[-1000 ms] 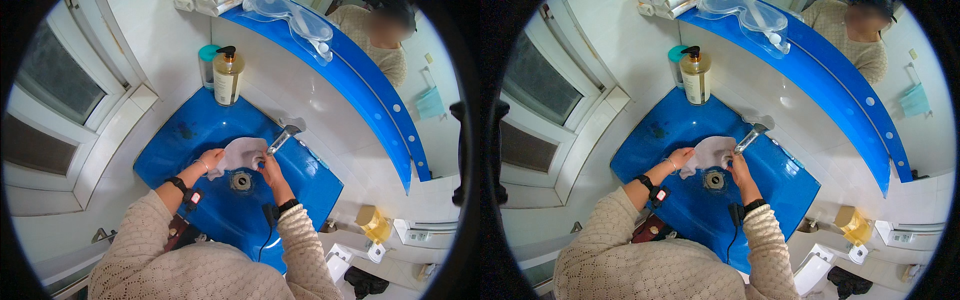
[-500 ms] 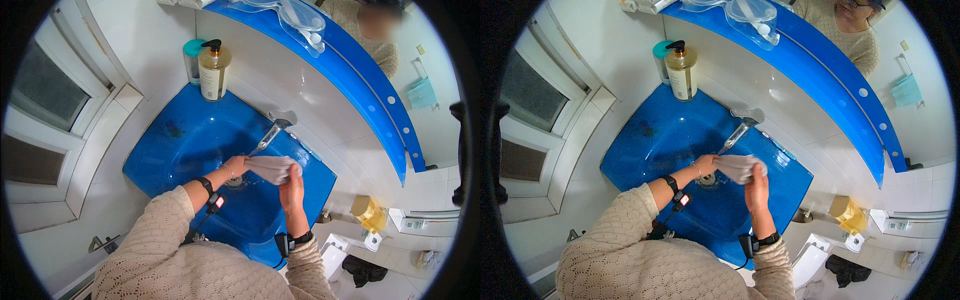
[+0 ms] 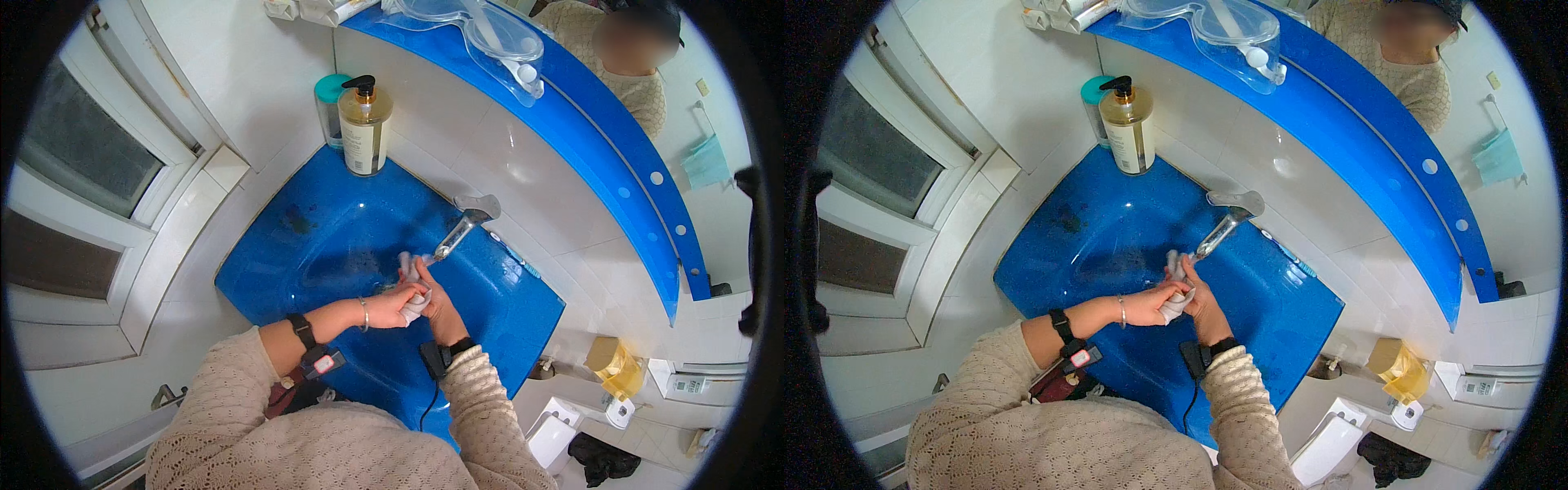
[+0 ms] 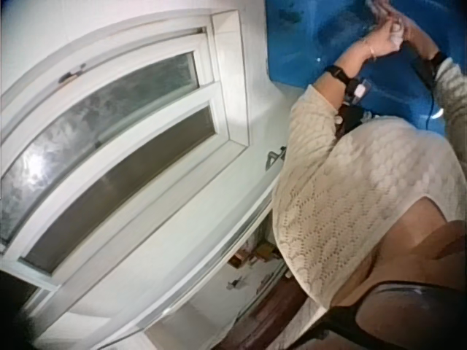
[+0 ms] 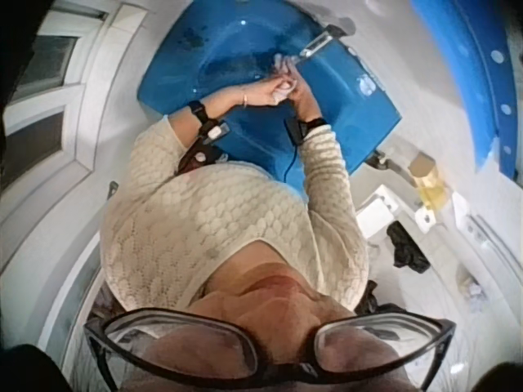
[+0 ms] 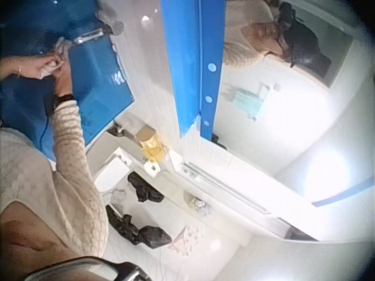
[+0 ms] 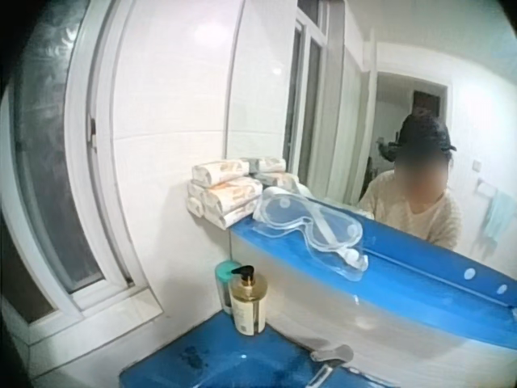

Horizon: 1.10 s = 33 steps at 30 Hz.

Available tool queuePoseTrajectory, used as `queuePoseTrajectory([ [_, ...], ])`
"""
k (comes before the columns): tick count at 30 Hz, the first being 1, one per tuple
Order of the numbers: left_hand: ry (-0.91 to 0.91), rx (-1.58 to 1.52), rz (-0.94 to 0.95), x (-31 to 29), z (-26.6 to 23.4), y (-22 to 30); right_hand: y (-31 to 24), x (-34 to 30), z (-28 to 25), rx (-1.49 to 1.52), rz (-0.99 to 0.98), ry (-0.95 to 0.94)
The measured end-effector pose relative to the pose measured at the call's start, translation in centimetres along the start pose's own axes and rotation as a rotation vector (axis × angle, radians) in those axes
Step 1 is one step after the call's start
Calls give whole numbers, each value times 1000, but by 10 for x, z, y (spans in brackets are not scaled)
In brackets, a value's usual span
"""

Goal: The person wipes a wooden headboard with a cloth, then moves to the bathroom to rinse the cloth at a blue sink. After returning to the bedroom, the person wipes a white clothes drying rack and a blue plastic stool.

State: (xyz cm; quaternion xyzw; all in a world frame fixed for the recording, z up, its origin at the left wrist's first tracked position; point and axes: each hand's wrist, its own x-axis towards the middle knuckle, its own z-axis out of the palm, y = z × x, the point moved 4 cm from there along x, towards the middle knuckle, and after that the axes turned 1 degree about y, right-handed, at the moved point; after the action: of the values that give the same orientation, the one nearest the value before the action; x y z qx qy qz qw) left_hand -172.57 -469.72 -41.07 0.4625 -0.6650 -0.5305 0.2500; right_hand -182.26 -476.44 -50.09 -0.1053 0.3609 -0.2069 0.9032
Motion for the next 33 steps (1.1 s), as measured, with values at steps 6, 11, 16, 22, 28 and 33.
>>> queuePoseTrajectory([
  [6,240,-793,-303,12,-42,-27,-15,-53,41,-255,100,-146],
  [11,130,-838,-108,42,-33,-11,-20,-65,66,-384,179,-241],
  [16,385,-154,-103,67,-24,-8,-17,-38,23,-765,-86,58],
  [22,537,51,-169,79,-19,-22,-22,-18,13,-1828,-763,245],
  [28,560,25,-288,70,-20,-56,-20,-24,21,-1482,-749,247],
  [33,681,-318,-215,11,-43,-45,-40,-42,12,-395,-342,269],
])
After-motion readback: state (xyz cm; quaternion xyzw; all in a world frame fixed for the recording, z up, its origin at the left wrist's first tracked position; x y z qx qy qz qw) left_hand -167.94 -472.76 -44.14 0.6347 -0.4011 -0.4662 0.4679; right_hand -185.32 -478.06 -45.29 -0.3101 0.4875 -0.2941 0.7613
